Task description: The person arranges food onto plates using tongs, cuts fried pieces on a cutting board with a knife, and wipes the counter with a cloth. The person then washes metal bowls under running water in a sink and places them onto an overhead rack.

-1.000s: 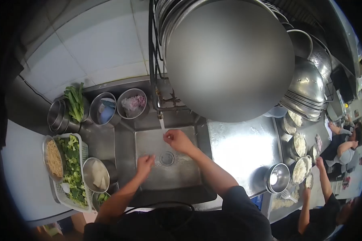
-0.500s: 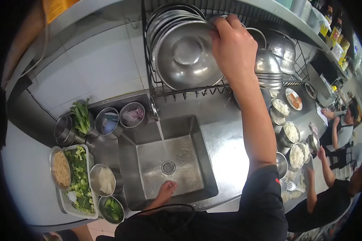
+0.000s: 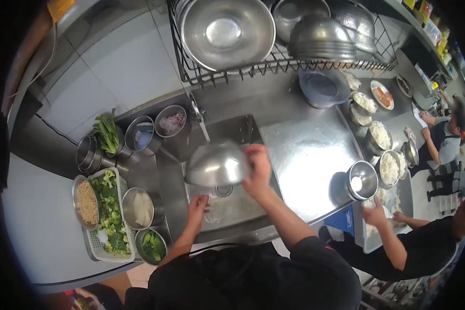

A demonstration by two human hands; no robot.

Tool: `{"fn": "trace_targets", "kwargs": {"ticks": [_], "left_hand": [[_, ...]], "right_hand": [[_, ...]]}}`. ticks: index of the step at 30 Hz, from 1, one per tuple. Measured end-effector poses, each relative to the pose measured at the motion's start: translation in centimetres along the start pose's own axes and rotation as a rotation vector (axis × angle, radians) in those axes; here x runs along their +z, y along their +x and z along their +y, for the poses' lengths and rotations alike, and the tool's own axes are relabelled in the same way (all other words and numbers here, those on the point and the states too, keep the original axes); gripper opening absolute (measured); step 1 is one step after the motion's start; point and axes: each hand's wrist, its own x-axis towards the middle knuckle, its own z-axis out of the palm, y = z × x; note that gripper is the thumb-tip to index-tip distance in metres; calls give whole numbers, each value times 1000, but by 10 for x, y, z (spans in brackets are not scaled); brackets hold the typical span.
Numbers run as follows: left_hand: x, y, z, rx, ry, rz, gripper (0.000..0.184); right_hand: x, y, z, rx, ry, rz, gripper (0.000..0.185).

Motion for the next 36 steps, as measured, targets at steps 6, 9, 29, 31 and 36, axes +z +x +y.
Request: {"fn": "trace_targets", "kwargs": {"ticks": [6,9,29,31,36], "left_hand": [[5,70,41,-36,-124,-84,36],[8,98,38,-55,-20,11,28],[1,154,36,-63,-125,148,5],[-9,152,33,-100,-185,157,8],[16,132,60,-33,-349,-22,19]], "right_hand": [[90,-68,114,688,63,-356,23],[111,-54,143,606,-165,-712,30],[142,-43,118,344,-71,-1313,39],[104,-48,114,-254,-305,-1228,42],[84,-91,114,751,-9,-776,38]]}}
